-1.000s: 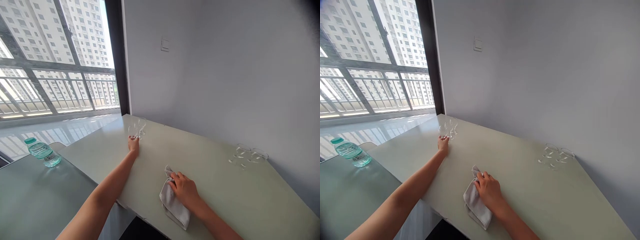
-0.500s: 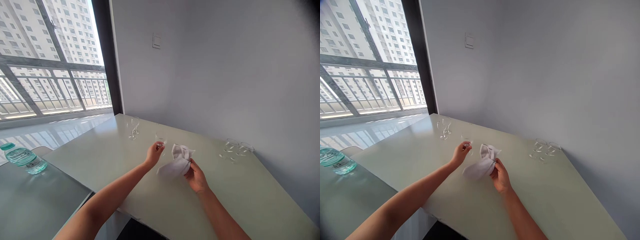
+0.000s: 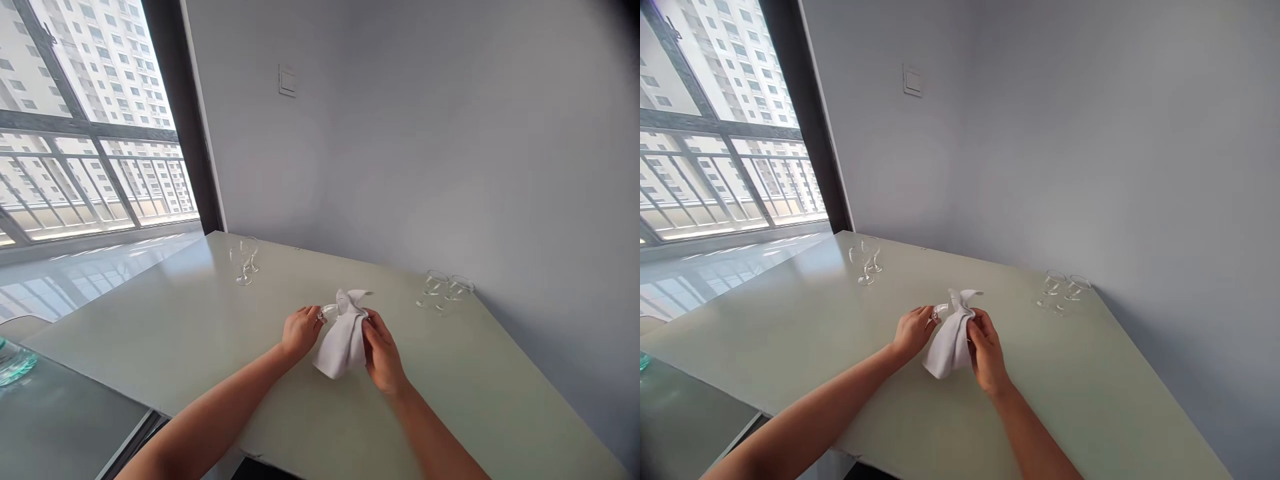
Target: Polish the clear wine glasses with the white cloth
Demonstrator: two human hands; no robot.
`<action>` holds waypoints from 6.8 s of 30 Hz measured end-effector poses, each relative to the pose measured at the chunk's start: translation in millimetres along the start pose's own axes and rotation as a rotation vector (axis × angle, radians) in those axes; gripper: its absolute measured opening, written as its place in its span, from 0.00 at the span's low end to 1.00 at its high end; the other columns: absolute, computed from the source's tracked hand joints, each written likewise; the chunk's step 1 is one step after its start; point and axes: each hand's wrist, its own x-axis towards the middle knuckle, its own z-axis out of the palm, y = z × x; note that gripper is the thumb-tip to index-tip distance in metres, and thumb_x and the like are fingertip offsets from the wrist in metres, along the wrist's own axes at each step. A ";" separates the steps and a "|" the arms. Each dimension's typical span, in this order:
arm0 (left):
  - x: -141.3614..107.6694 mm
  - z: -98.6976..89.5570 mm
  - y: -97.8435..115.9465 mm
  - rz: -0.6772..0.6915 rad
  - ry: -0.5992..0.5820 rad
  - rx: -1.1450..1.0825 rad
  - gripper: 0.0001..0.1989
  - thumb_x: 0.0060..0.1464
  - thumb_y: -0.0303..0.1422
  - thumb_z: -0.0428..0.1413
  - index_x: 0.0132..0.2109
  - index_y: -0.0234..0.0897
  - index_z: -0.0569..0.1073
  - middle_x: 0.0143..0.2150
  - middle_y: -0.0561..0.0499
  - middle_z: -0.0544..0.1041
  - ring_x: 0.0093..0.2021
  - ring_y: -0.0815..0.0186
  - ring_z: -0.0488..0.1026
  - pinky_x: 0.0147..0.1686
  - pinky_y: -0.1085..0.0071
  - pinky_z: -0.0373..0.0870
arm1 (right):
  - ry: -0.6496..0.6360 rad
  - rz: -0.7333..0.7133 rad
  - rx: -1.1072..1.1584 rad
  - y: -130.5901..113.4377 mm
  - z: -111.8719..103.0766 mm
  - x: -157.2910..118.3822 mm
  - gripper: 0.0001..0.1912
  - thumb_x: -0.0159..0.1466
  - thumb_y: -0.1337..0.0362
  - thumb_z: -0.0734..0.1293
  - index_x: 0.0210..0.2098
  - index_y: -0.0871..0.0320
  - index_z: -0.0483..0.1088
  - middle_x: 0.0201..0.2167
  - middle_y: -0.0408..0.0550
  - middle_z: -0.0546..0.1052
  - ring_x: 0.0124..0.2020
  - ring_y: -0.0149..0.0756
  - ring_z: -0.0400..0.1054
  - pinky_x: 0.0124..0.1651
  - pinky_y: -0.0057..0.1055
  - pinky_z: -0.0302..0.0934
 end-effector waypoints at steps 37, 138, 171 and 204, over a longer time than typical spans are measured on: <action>-8.5 -12.2 -2.5 0.330 0.045 0.104 0.14 0.57 0.28 0.44 0.49 0.38 0.66 0.33 0.46 0.72 0.37 0.62 0.66 0.38 0.66 0.60 | -0.387 0.106 -0.298 20.8 4.9 -5.8 0.15 0.57 0.53 0.63 0.24 0.58 0.71 0.19 0.44 0.71 0.23 0.33 0.65 0.27 0.29 0.61; -24.4 -15.6 40.1 0.125 0.199 -0.135 0.07 0.53 0.29 0.47 0.33 0.37 0.70 0.37 0.46 0.64 0.37 0.63 0.60 0.38 0.64 0.59 | -0.078 -0.022 -0.010 32.6 31.5 -2.1 0.16 0.57 0.53 0.64 0.40 0.56 0.65 0.34 0.46 0.70 0.36 0.34 0.63 0.39 0.30 0.58; 10.7 -24.0 -2.6 -0.614 -0.109 -1.622 0.21 0.42 0.35 0.62 0.41 0.36 0.63 0.42 0.47 0.72 0.33 0.69 0.72 0.36 0.68 0.68 | -0.137 -0.028 -0.456 13.8 -15.3 11.5 0.14 0.56 0.55 0.65 0.39 0.55 0.71 0.32 0.47 0.72 0.32 0.38 0.65 0.34 0.34 0.59; -20.1 -20.1 42.8 -0.176 0.098 -1.458 0.10 0.47 0.32 0.57 0.36 0.39 0.63 0.33 0.52 0.75 0.43 0.60 0.73 0.45 0.62 0.66 | -0.125 0.391 0.485 31.3 34.8 -7.7 0.10 0.56 0.56 0.63 0.37 0.50 0.66 0.35 0.42 0.72 0.31 0.34 0.66 0.27 0.29 0.61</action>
